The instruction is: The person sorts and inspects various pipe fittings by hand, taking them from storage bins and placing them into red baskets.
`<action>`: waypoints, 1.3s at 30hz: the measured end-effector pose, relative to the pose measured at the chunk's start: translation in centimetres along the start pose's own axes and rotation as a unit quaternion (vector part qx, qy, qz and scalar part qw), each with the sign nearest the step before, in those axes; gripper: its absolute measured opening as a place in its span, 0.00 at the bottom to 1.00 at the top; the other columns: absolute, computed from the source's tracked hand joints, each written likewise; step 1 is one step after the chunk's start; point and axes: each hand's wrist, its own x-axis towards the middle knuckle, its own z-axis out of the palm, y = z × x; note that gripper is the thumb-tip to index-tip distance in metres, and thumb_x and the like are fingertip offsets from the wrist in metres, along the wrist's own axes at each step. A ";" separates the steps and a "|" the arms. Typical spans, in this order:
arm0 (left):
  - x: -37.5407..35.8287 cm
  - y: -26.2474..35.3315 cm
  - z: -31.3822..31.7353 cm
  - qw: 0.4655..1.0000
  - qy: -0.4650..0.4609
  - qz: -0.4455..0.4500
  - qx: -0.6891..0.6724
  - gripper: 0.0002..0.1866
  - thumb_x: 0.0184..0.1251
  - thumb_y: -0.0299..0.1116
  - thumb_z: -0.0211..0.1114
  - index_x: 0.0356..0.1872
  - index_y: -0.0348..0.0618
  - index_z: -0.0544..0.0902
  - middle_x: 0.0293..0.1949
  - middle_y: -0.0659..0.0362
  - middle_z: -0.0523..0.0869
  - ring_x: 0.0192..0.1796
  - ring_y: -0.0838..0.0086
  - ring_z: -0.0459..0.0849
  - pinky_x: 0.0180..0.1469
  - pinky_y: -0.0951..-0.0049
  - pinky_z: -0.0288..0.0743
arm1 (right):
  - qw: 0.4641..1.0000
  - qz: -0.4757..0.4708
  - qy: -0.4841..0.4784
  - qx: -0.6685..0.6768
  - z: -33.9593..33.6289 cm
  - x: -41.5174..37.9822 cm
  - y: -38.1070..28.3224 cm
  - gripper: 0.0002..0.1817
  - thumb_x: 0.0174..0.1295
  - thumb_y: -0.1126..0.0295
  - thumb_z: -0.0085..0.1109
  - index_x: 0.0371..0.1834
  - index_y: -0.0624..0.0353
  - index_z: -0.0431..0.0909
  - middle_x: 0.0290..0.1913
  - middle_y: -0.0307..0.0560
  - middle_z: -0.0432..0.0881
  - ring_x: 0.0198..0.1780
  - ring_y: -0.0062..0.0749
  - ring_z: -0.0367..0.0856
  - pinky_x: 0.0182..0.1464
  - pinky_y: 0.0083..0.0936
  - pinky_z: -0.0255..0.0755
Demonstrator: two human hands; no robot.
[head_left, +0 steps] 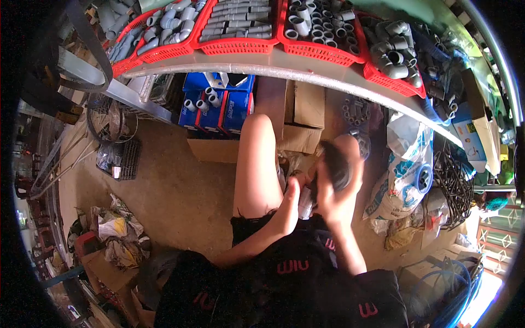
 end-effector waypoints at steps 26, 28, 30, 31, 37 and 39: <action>2.3 0.5 -6.3 0.954 -0.141 -0.036 -0.262 0.39 0.59 0.67 0.39 0.47 0.37 0.72 0.19 0.56 0.75 0.16 0.73 0.74 0.16 0.75 0.69 | 0.996 0.040 0.016 -0.077 -1.0 0.5 2.2 0.17 0.52 0.78 0.58 0.47 0.63 0.70 0.41 0.51 0.76 0.43 0.30 0.75 0.48 0.24 0.68; 3.9 0.9 -10.0 0.874 0.009 0.005 -0.486 0.34 0.62 0.61 0.45 0.42 0.31 0.73 0.27 0.53 0.77 0.27 0.70 0.78 0.26 0.75 0.74 | 0.993 0.062 0.072 -0.068 -2.9 0.5 4.9 0.17 0.54 0.76 0.57 0.48 0.64 0.70 0.42 0.48 0.75 0.43 0.28 0.73 0.51 0.23 0.65; 4.8 3.4 -14.0 0.840 0.001 0.068 -0.538 0.22 0.63 0.44 0.48 0.41 0.30 0.72 0.31 0.50 0.78 0.35 0.65 0.78 0.39 0.67 0.75 | 0.950 0.256 0.156 0.091 -4.7 -0.3 7.4 0.12 0.60 0.66 0.54 0.43 0.59 0.73 0.32 0.41 0.75 0.33 0.21 0.72 0.36 0.16 0.66; 5.3 4.0 -16.1 0.796 0.099 0.080 -0.592 0.19 0.61 0.39 0.48 0.40 0.30 0.72 0.31 0.51 0.77 0.36 0.63 0.77 0.41 0.63 0.73 | 0.895 0.308 0.139 0.290 -6.1 -0.4 8.3 0.13 0.60 0.63 0.53 0.44 0.58 0.73 0.32 0.42 0.75 0.33 0.23 0.73 0.38 0.19 0.68; 11.1 2.8 -26.4 0.877 0.414 0.207 -0.131 0.09 0.59 0.34 0.61 0.35 0.41 0.74 0.31 0.61 0.76 0.33 0.78 0.74 0.38 0.73 0.70 | 0.946 0.207 0.185 0.166 -8.3 -4.0 14.3 0.21 0.58 0.69 0.55 0.55 0.58 0.66 0.49 0.49 0.72 0.51 0.33 0.70 0.53 0.32 0.65; 13.4 1.4 -28.9 0.871 0.378 0.308 0.058 0.15 0.55 0.25 0.64 0.45 0.39 0.75 0.36 0.63 0.78 0.39 0.80 0.75 0.45 0.77 0.70 | 0.988 0.066 0.031 -0.134 -8.5 -5.5 14.9 0.21 0.53 0.77 0.56 0.53 0.61 0.68 0.50 0.50 0.71 0.54 0.34 0.68 0.54 0.28 0.62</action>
